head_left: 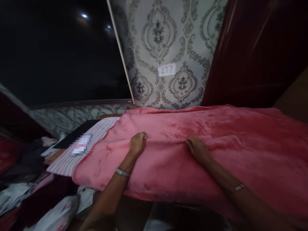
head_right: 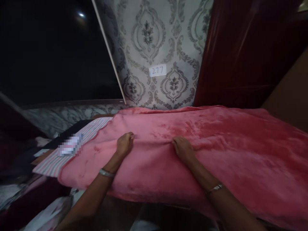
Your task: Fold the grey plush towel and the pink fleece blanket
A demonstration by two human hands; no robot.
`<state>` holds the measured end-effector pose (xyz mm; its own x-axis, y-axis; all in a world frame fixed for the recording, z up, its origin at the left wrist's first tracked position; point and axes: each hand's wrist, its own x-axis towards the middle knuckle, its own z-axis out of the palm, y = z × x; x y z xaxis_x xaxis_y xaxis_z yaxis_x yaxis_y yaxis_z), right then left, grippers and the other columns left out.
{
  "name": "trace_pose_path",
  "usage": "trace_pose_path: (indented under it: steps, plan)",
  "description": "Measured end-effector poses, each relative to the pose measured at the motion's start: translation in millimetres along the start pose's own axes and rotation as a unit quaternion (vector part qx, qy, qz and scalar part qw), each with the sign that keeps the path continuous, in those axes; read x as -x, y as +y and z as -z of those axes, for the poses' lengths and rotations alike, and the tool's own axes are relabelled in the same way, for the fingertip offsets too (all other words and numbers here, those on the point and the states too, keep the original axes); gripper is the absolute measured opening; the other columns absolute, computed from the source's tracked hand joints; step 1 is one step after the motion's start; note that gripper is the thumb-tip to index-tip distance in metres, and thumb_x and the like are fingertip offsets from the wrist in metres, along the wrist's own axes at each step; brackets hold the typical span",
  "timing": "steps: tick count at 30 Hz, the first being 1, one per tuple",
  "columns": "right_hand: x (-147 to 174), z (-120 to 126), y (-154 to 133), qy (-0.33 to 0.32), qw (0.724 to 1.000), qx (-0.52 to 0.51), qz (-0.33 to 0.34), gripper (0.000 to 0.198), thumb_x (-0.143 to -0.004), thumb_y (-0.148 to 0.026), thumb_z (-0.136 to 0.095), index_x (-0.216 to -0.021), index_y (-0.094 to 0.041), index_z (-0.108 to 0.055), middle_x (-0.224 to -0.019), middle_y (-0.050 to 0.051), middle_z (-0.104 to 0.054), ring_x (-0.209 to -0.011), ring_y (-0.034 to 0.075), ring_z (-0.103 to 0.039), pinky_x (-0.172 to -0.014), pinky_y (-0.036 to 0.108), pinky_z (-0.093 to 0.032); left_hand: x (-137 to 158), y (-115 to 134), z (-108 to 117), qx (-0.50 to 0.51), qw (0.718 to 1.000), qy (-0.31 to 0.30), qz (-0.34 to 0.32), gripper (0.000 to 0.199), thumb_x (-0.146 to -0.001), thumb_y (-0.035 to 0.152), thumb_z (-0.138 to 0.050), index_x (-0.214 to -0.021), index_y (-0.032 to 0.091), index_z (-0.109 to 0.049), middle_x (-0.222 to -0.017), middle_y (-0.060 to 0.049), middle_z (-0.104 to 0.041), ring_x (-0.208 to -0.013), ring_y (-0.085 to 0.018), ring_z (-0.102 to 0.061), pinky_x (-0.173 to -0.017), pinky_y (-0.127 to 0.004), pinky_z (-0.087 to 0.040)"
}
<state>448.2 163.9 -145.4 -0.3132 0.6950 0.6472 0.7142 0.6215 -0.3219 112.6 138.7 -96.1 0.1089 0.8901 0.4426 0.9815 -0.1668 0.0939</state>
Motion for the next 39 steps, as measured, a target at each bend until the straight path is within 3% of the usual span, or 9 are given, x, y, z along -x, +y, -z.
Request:
trace_pose_path:
  steps: [11,15,20,22,25,28,33,36,39]
  plan:
    - [5.8,-3.1,1.2,-0.039,0.999,-0.009,0.0,0.027,-0.096,-0.033,-0.041,-0.075,-0.024,-0.057,-0.074,0.006,-0.067,-0.071,0.023,-0.063,-0.067,0.033,-0.046,3.0,-1.0,2.6,0.009,0.999,-0.039,0.015,0.022,-0.098,0.02,-0.046,-0.106,0.021,-0.067,-0.103,-0.008,-0.071,-0.098,-0.019,-0.066,-0.089,-0.032,-0.051]
    - [6.9,-6.7,4.3,-0.028,1.0,-0.012,0.004,0.028,-0.095,-0.033,-0.041,-0.077,-0.025,-0.06,-0.077,0.007,-0.07,-0.073,0.023,-0.065,-0.069,0.034,-0.048,-4.2,-46.7,26.0,0.006,0.994,-0.044,0.102,0.027,-0.096,0.017,-0.044,-0.108,0.018,-0.068,-0.114,-0.011,-0.07,-0.11,-0.02,-0.064,-0.098,-0.032,-0.048]
    - [6.7,-7.9,5.2,-0.032,0.999,-0.015,0.004,0.028,-0.095,-0.032,-0.043,-0.076,-0.025,-0.062,-0.077,0.006,-0.071,-0.073,0.023,-0.065,-0.069,0.035,-0.048,-1.9,-129.8,60.3,-0.038,0.951,-0.045,0.304,0.039,-0.088,0.015,-0.048,-0.122,0.008,-0.064,-0.129,-0.027,-0.064,-0.124,-0.036,-0.059,-0.101,-0.05,-0.047]
    - [6.2,-7.2,4.3,-0.033,0.999,-0.013,0.001,0.028,-0.095,-0.032,-0.043,-0.076,-0.025,-0.062,-0.077,0.007,-0.071,-0.073,0.023,-0.065,-0.069,0.035,-0.048,0.8,-153.6,64.8,-0.042,0.927,-0.05,0.369,0.038,-0.087,0.019,-0.049,-0.12,0.008,-0.065,-0.125,-0.029,-0.065,-0.122,-0.041,-0.06,-0.097,-0.056,-0.047]
    - [5.6,-5.4,2.9,-0.037,0.999,-0.013,-0.003,0.028,-0.095,-0.032,-0.043,-0.078,-0.024,-0.064,-0.078,0.007,-0.071,-0.073,0.023,-0.065,-0.068,0.035,-0.048,1.6,-175.5,61.9,-0.027,0.908,-0.047,0.415,0.035,-0.086,0.024,-0.053,-0.116,0.012,-0.066,-0.125,-0.028,-0.066,-0.125,-0.042,-0.058,-0.099,-0.058,-0.045]
    - [4.8,-3.5,2.2,-0.035,0.999,-0.018,-0.005,0.026,-0.094,-0.032,-0.044,-0.079,-0.024,-0.064,-0.079,0.007,-0.071,-0.075,0.023,-0.065,-0.07,0.035,-0.048,-1.2,-188.3,56.4,0.004,0.901,-0.031,0.432,0.034,-0.083,0.027,-0.056,-0.113,0.014,-0.066,-0.121,-0.025,-0.069,-0.123,-0.04,-0.06,-0.1,-0.054,-0.046]
    - [3.8,-1.0,2.3,-0.039,0.999,-0.025,-0.008,0.029,-0.096,-0.032,-0.042,-0.078,-0.024,-0.063,-0.078,0.007,-0.069,-0.073,0.023,-0.063,-0.07,0.034,-0.047,-3.6,-206.4,62.4,0.079,0.899,0.029,0.429,0.028,-0.077,0.024,-0.06,-0.104,0.019,-0.066,-0.09,-0.013,-0.072,-0.096,-0.032,-0.069,-0.085,-0.041,-0.051]
    - [4.8,0.4,2.0,0.006,1.0,-0.02,-0.003,0.03,-0.099,-0.033,-0.04,-0.077,-0.024,-0.06,-0.077,0.006,-0.067,-0.073,0.023,-0.062,-0.069,0.035,-0.047,-5.8,-216.9,76.8,0.123,0.892,0.103,0.423,0.029,-0.079,0.026,-0.057,-0.106,0.018,-0.064,-0.074,-0.005,-0.064,-0.077,-0.026,-0.065,-0.075,-0.037,-0.051]
    - [6.9,2.5,2.7,0.084,0.996,0.001,0.006,0.034,-0.101,-0.038,-0.039,-0.076,-0.024,-0.056,-0.075,0.006,-0.065,-0.073,0.023,-0.06,-0.069,0.036,-0.047,-13.3,-224.0,92.6,0.169,0.878,0.177,0.411,0.032,-0.079,0.027,-0.054,-0.107,0.016,-0.061,-0.071,-0.001,-0.057,-0.07,-0.021,-0.06,-0.071,-0.034,-0.05]
